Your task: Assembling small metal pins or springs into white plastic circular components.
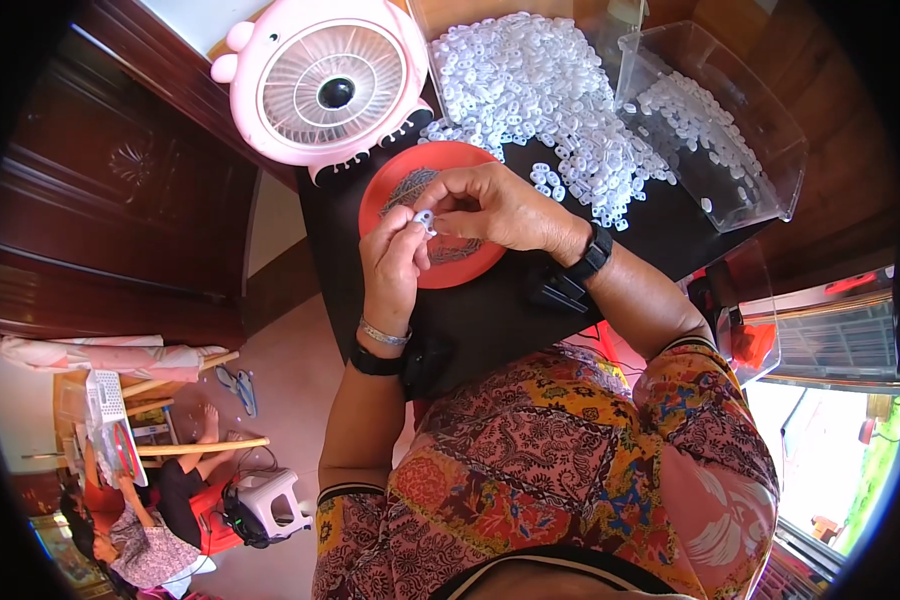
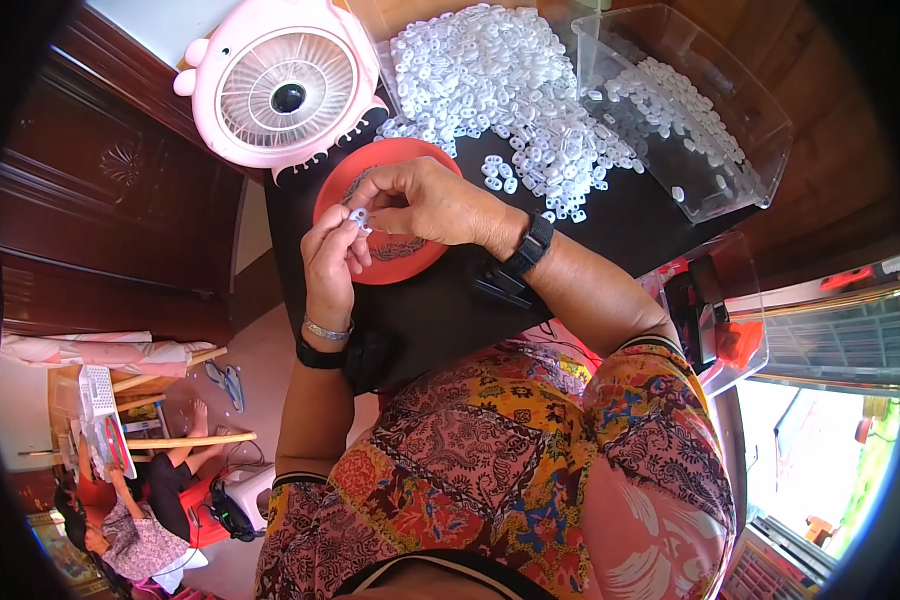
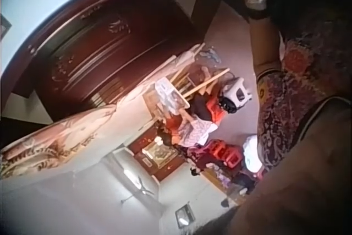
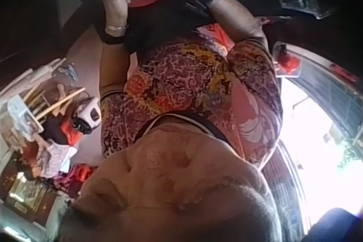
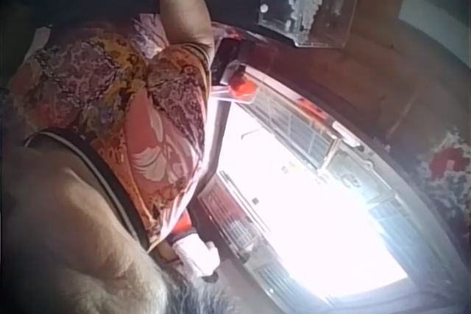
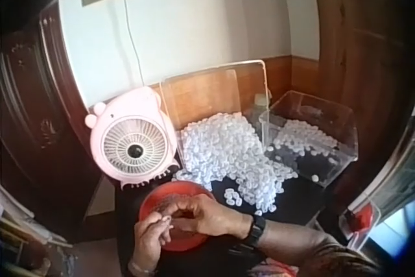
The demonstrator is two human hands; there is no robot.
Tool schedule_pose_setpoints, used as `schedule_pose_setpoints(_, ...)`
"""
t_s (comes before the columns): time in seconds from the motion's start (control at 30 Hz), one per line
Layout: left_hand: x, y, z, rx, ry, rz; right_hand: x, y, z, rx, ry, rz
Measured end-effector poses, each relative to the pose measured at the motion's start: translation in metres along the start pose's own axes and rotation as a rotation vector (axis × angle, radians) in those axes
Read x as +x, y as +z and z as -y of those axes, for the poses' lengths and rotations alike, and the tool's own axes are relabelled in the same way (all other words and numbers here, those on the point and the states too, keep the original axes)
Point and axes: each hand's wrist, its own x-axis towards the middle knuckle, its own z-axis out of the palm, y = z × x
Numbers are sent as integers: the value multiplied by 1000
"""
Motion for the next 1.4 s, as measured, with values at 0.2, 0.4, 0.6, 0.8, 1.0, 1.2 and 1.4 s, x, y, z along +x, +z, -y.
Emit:
schedule_pose_setpoints(0.2, 0, -1, 1, 67, 16, -5, -2, 2, 0, 74, 34, -14)
schedule_pose_setpoints(0.4, -2, 0, 0, 42, 24, -19, -2, 1, 3, 122, 30, -5)
schedule_pose_setpoints(0.6, 0, 2, 4, 50, 55, -1, -2, 3, -3, 12, -43, -12)
schedule_pose_setpoints(0.8, -1, 1, 5, -31, 16, -25, -3, 6, 8, 61, 59, -9)
schedule_pose_setpoints(1.0, -3, 3, 3, -9, -14, -21, -2, 8, 6, -238, -163, -15)
schedule_pose_setpoints(1.2, -1, 0, 1, -57, -24, 32, -2, 6, 3, -413, -399, -104)
schedule_pose_setpoints(1.4, -2, -4, 2, -82, 4, 89, -4, 8, 6, -445, -437, -125)
